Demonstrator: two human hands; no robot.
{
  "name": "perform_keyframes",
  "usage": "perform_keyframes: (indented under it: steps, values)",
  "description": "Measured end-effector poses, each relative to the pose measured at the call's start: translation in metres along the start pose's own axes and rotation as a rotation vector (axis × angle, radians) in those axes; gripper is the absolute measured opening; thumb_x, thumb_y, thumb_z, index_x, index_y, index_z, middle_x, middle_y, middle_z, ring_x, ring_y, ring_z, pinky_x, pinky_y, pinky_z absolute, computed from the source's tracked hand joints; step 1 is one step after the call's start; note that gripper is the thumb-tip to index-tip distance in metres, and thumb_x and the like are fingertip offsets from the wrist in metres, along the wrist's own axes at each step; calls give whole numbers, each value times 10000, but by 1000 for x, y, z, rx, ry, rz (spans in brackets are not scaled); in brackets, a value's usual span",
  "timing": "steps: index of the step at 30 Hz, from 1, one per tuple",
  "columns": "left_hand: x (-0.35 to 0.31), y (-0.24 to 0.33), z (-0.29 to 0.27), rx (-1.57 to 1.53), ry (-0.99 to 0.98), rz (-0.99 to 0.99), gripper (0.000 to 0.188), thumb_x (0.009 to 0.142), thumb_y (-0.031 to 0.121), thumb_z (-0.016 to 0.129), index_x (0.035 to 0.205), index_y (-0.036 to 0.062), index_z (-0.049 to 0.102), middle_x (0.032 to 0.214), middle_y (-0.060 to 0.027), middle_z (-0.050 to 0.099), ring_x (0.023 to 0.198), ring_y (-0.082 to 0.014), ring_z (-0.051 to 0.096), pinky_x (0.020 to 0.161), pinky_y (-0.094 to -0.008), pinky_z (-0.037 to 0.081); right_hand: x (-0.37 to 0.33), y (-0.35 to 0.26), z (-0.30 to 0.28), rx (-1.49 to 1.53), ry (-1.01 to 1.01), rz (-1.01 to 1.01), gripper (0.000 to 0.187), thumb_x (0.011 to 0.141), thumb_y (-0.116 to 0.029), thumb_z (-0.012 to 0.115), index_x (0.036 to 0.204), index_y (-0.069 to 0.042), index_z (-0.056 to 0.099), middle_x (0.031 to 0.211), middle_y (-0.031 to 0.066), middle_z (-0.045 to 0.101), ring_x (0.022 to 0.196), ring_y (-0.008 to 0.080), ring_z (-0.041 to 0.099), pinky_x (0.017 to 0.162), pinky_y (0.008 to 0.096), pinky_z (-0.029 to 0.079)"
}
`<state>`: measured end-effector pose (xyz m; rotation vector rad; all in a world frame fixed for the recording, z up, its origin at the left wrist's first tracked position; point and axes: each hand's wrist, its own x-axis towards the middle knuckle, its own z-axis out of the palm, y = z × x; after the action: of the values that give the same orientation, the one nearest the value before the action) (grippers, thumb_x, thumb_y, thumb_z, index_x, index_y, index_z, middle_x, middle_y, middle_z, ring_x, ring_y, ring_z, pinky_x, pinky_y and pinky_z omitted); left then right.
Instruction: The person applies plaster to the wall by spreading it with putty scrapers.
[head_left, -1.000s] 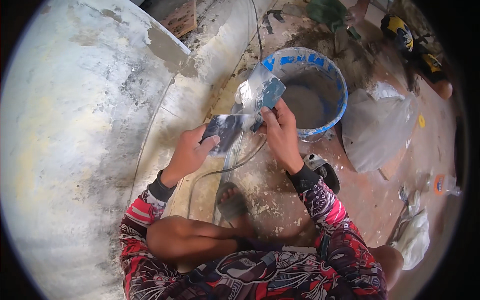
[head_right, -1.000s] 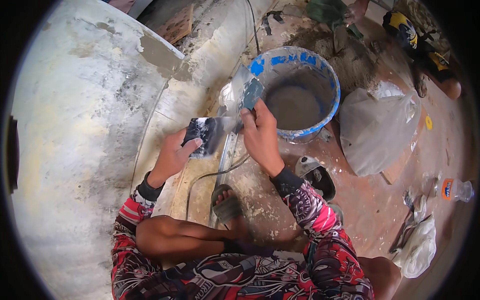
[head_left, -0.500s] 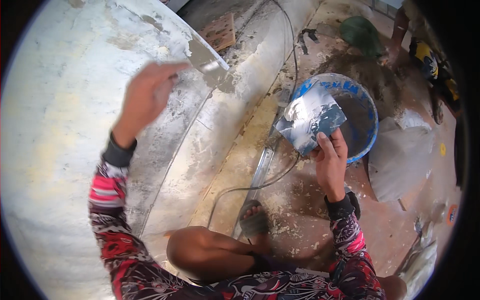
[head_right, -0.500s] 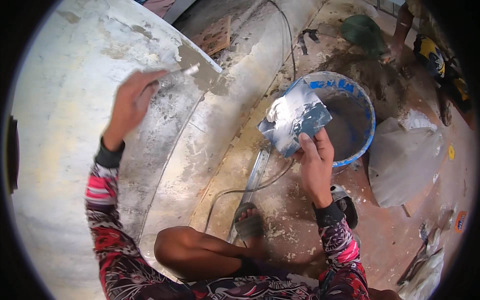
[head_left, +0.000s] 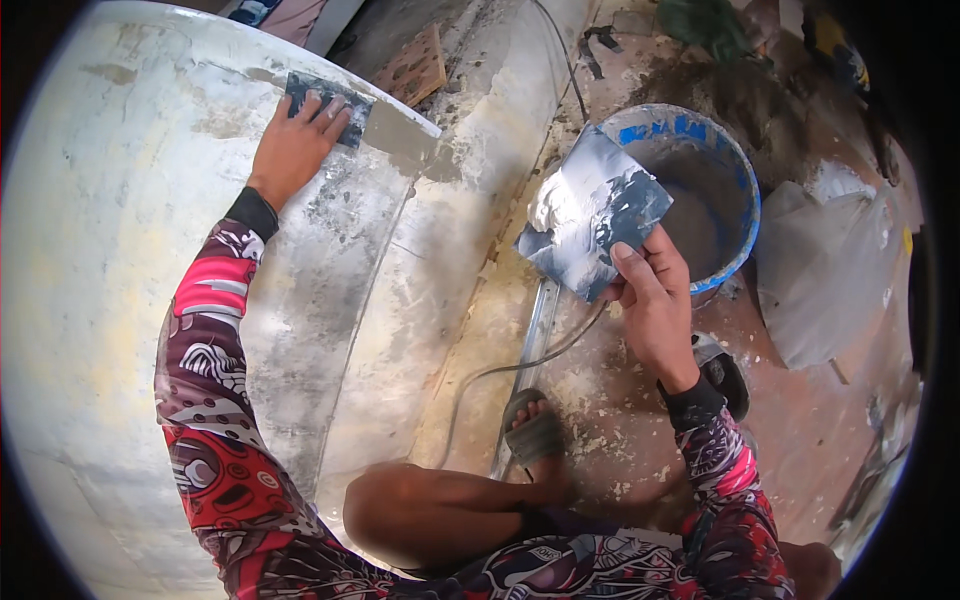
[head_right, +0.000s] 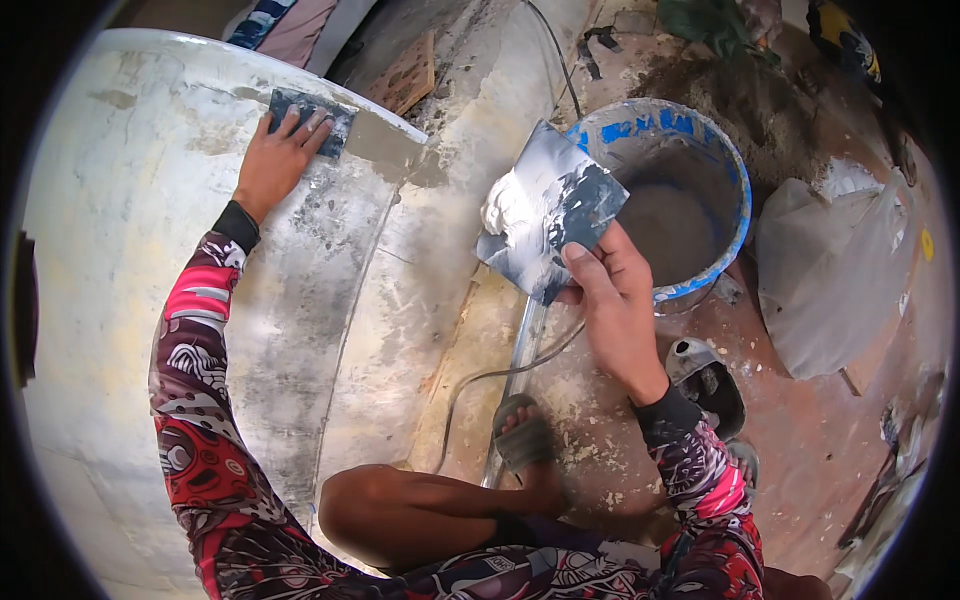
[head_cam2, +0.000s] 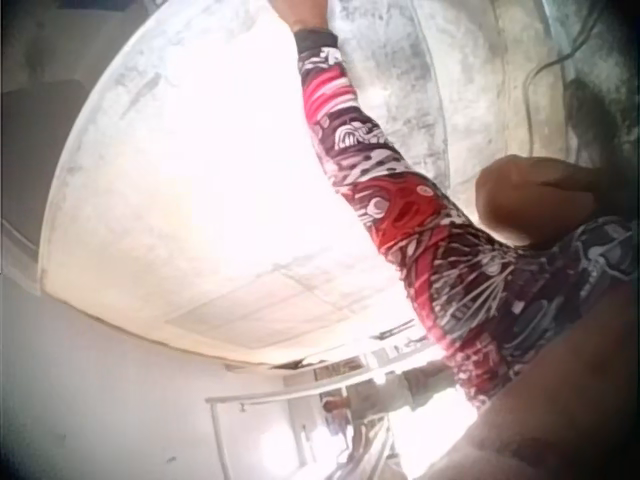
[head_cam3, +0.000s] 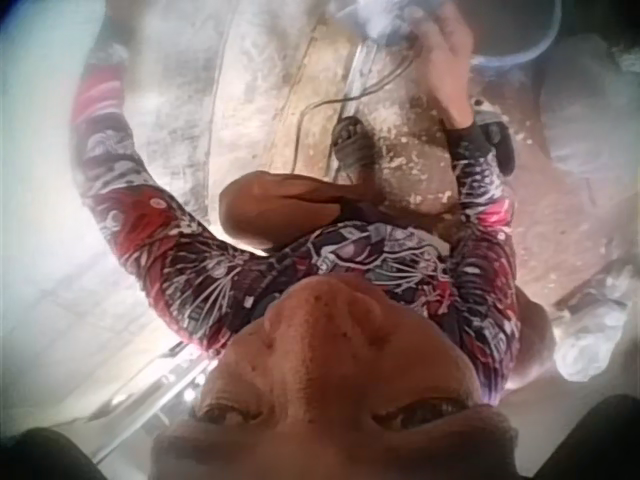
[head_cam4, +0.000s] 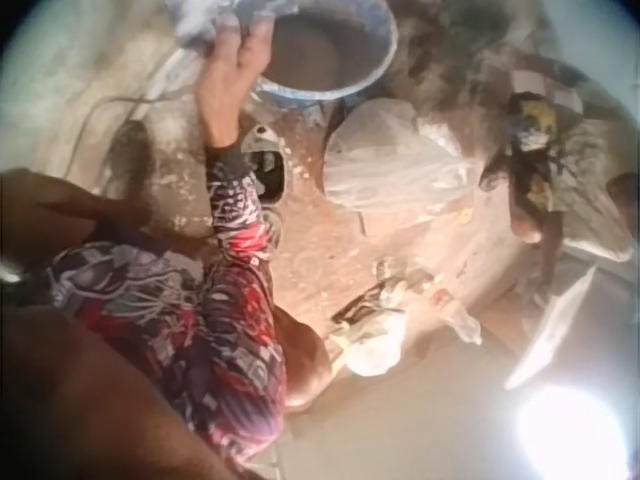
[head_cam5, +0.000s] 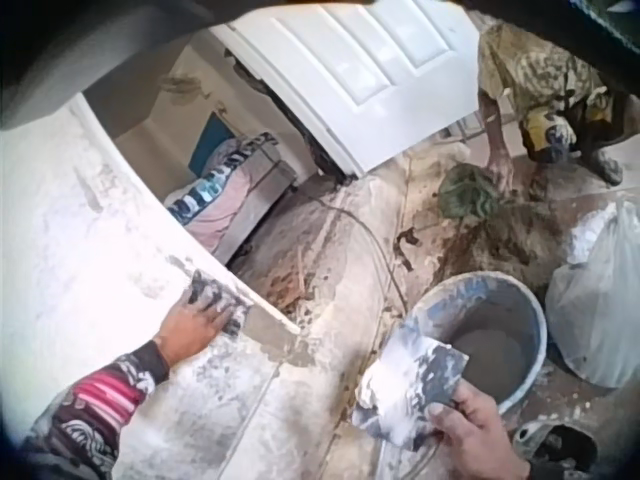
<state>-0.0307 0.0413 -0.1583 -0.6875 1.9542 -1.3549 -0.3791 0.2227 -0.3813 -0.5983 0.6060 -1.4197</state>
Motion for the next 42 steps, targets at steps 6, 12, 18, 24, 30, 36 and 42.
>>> perform_keyframes:
  steps: [6,12,18,24,30,36,42]
  values:
    - [-16,12,-19,-17,-97,66,416,916,170,563,1321,105,627,1422,-42,576,1283,-258,502,1067,-467,379,-1,-8,-2,3,-11,-35,292,1007,-62,500,1293,-42,557,1021,-26,629,844,36,599,683,206,541]
    - [11,5,-62,-135,-43,-102,312,893,135,560,1178,92,679,1151,-36,722,1166,-252,595,942,-487,440,-3,-11,-10,-39,14,-25,290,1008,-61,494,1291,-41,556,1033,-27,627,856,32,594,682,206,541]
    - [32,12,-42,-75,-29,-265,298,891,140,558,1157,78,678,1107,-55,732,1180,-254,598,877,-512,465,-1,-13,-9,-5,-11,-13,287,1013,-63,488,1290,-35,553,1036,-26,617,852,28,578,687,213,548]
    - [52,52,-36,-119,-126,-241,263,890,147,561,1103,69,695,1045,-79,735,1195,-253,595,913,-506,437,0,-8,-9,-6,-16,-10,272,1015,-64,489,1277,-31,552,1031,-19,608,861,33,577,703,223,557]
    - [33,71,-33,-179,-177,-117,245,872,146,580,1063,70,713,1080,-57,722,1162,-232,585,906,-470,438,1,-8,-8,-4,-21,-8,272,1015,-66,488,1277,-32,552,1054,-12,615,880,41,589,716,227,562]
    - [2,45,-37,-218,50,80,274,848,150,599,1083,76,718,985,-26,716,1101,-210,584,903,-464,426,3,-6,-17,-37,2,-6,269,1018,-64,482,1276,-32,551,1079,-6,623,899,50,601,725,236,566]
    - [38,2,-29,-61,106,38,348,881,145,574,1208,103,686,1225,-10,691,1162,-206,573,939,-453,422,2,-9,-13,-2,2,-17,261,1022,-81,493,1272,-31,551,1050,-15,624,881,43,595,714,236,564]
